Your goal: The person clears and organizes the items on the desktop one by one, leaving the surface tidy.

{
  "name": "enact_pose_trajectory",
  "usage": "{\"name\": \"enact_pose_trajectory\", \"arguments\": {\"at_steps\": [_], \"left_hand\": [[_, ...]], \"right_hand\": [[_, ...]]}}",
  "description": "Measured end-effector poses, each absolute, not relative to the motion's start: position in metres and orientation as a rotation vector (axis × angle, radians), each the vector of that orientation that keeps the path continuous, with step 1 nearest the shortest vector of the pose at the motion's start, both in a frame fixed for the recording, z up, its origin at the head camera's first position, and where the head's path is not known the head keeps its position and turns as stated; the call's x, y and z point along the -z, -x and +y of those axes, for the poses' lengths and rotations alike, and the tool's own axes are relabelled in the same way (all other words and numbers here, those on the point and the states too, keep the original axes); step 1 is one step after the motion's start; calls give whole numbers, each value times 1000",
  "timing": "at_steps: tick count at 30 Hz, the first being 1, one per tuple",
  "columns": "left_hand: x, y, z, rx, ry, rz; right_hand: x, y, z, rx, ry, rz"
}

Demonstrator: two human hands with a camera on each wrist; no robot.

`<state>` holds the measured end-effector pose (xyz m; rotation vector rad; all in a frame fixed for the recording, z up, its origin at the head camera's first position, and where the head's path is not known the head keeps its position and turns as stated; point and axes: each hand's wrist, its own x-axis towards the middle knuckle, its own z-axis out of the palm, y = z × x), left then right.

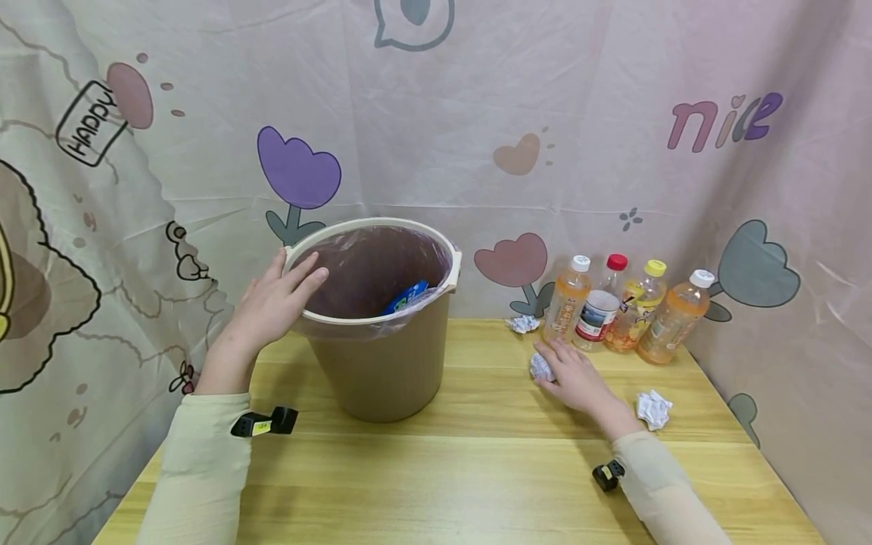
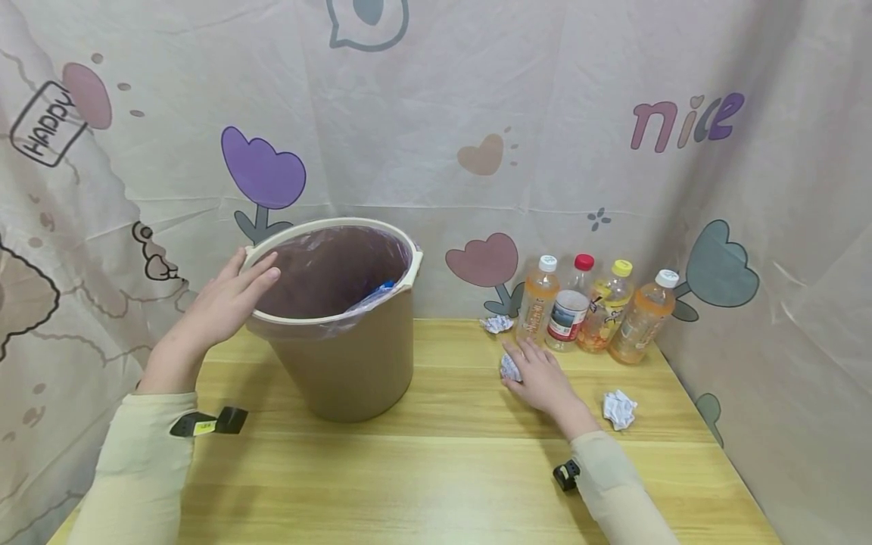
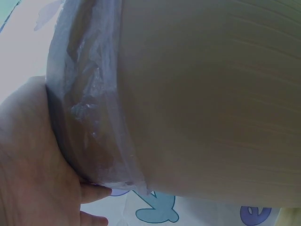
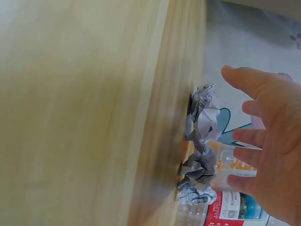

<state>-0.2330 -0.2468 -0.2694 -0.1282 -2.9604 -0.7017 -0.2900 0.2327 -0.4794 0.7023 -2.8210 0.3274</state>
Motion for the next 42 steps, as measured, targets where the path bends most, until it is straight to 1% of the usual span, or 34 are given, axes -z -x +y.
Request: {"name": "enact_pose_trajectory", "arguments": {"at_steps": [16,27,42], "left_hand": [[270,232,-247,707,124,-2953],[271,232,-248,715,132,-2940],[271,232,-247,707,129,-2944]], "right_hand": [[481,305,234,-368,-535,-2937],[485,310,235,-345,-487,-2960],[479,306,234,-336,-477,-2986]]}}
